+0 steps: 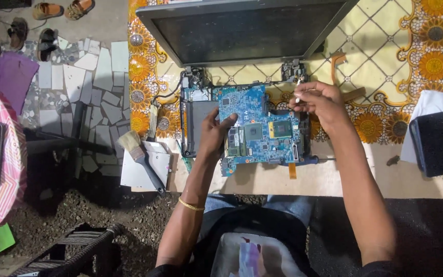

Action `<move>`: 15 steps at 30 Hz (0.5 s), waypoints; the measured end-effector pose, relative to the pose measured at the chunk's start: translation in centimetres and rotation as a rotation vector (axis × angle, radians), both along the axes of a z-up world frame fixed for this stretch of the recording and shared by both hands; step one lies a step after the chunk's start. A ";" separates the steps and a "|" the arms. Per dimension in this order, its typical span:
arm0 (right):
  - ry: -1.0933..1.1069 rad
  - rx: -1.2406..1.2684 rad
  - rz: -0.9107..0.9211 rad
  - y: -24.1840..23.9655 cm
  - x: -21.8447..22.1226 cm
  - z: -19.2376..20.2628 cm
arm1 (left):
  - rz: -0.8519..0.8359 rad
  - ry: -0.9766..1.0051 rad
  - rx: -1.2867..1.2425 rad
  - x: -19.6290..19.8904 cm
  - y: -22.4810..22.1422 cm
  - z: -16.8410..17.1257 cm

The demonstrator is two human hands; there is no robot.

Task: A person uses a paintbrush to clean dust off a laptop motherboard while holding it over a laptop chassis.

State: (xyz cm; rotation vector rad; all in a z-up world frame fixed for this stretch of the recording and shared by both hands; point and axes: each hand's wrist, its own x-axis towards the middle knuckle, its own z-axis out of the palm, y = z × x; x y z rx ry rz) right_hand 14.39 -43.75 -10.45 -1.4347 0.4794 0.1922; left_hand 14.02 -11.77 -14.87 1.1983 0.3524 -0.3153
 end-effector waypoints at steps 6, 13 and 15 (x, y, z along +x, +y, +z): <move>0.003 0.051 0.060 -0.6 -1.0 0.6 | -0.139 -0.030 0.020 1.1 -0.8 2.2; -0.012 0.054 0.055 -0.9 -1.8 0.7 | -0.226 -0.065 0.067 2.1 -0.3 1.1; -0.012 0.054 0.062 -0.6 -1.8 0.8 | -0.205 -0.055 0.050 2.3 -0.1 1.0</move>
